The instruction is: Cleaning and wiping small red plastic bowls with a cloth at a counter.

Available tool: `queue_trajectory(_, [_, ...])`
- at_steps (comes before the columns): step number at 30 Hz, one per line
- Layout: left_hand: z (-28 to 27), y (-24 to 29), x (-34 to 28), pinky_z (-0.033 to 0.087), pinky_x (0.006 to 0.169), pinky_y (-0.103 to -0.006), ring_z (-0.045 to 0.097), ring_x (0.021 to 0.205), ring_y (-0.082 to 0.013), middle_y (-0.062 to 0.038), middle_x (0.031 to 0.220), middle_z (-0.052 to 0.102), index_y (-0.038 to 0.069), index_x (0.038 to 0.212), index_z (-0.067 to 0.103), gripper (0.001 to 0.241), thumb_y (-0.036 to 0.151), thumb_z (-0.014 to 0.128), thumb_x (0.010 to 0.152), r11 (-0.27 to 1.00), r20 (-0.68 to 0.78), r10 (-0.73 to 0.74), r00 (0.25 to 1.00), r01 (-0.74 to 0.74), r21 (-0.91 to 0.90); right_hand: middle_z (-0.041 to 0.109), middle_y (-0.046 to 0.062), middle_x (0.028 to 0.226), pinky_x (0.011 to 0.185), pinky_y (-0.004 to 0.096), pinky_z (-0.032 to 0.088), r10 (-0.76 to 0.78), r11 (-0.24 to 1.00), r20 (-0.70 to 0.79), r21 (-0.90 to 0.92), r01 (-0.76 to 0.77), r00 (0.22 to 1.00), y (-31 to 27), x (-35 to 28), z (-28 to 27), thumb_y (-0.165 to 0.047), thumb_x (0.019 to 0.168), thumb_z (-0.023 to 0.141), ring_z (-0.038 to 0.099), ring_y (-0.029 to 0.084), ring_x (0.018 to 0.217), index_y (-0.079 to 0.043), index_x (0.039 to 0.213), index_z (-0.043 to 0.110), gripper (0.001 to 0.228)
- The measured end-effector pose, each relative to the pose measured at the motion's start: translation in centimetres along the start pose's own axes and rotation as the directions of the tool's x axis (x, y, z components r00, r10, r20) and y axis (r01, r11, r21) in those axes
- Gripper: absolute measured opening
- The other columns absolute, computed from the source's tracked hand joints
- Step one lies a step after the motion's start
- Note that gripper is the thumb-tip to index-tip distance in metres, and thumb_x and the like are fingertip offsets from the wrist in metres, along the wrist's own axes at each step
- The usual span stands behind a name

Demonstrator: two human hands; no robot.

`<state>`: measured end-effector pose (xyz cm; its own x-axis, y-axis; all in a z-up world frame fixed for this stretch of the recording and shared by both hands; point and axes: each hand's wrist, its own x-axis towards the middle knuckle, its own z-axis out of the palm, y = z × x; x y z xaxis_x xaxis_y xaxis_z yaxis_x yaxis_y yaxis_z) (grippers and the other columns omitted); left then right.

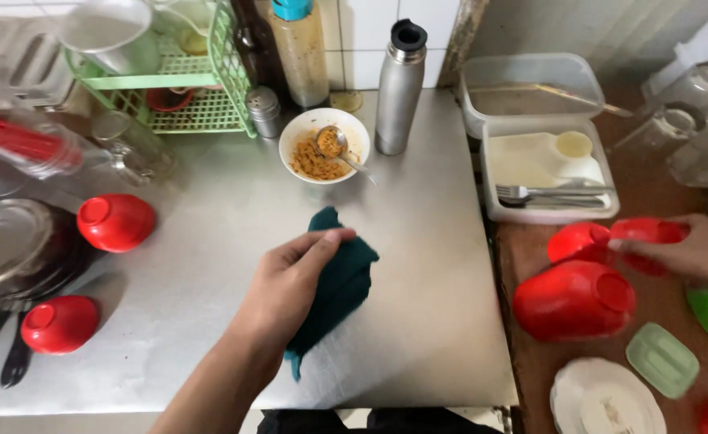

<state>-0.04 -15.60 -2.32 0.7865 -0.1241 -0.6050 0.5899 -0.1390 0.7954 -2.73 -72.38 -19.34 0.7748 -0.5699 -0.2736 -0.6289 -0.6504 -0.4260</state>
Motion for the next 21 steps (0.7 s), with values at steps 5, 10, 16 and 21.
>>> queue_trajectory(5, [1.0,0.2,-1.5,0.054,0.078,-0.0278,0.067,0.086,-0.0121,-0.003,0.098,0.076,0.012,0.117,0.079,0.041,0.041,0.059,0.097,0.994,-0.088,-0.102,0.991,0.099,-0.038,0.075,0.024,0.085,0.057,0.043,0.051,0.187,0.978,0.206,-0.132,-0.162,0.960,-2.0,1.8,3.2,-0.062,0.072,0.088,0.067,0.034,0.065,-0.004,0.107,0.079,0.069])
queue_trajectory(10, [2.1,1.4,-2.3,0.055,0.077,-0.0276,0.068,0.082,-0.0124,-0.005,0.095,0.076,0.010,0.119,0.078,0.042,0.042,0.061,0.096,0.994,-0.103,-0.070,0.992,0.061,-0.088,0.078,0.018,0.089,0.063,0.046,0.059,0.054,0.998,0.305,-0.035,-0.045,0.951,-3.7,1.6,5.4,-0.054,0.061,0.083,0.074,0.032,0.068,-0.016,0.109,0.081,0.062])
queue_trajectory(16, [1.8,1.1,-2.1,0.054,0.074,-0.0277,0.067,0.079,-0.0119,-0.005,0.094,0.076,0.009,0.120,0.078,0.043,0.041,0.062,0.096,0.996,-0.141,-0.012,0.990,-0.001,-0.088,0.079,0.015,0.094,0.070,0.043,0.061,-0.008,0.998,0.292,-0.051,0.024,0.956,2.5,7.2,7.7,-0.058,0.061,0.082,0.074,0.031,0.078,-0.017,0.112,0.083,0.067])
queue_trajectory(21, [0.3,0.1,-1.7,0.054,0.073,-0.0280,0.067,0.078,-0.0133,-0.006,0.093,0.076,0.007,0.119,0.077,0.043,0.039,0.061,0.096,0.990,-0.142,0.017,0.990,-0.036,-0.138,0.077,0.014,0.099,0.074,0.043,0.060,-0.040,0.996,0.329,-0.063,0.064,0.943,6.4,10.8,4.3,-0.058,0.064,0.079,0.073,0.030,0.083,-0.018,0.117,0.080,0.066])
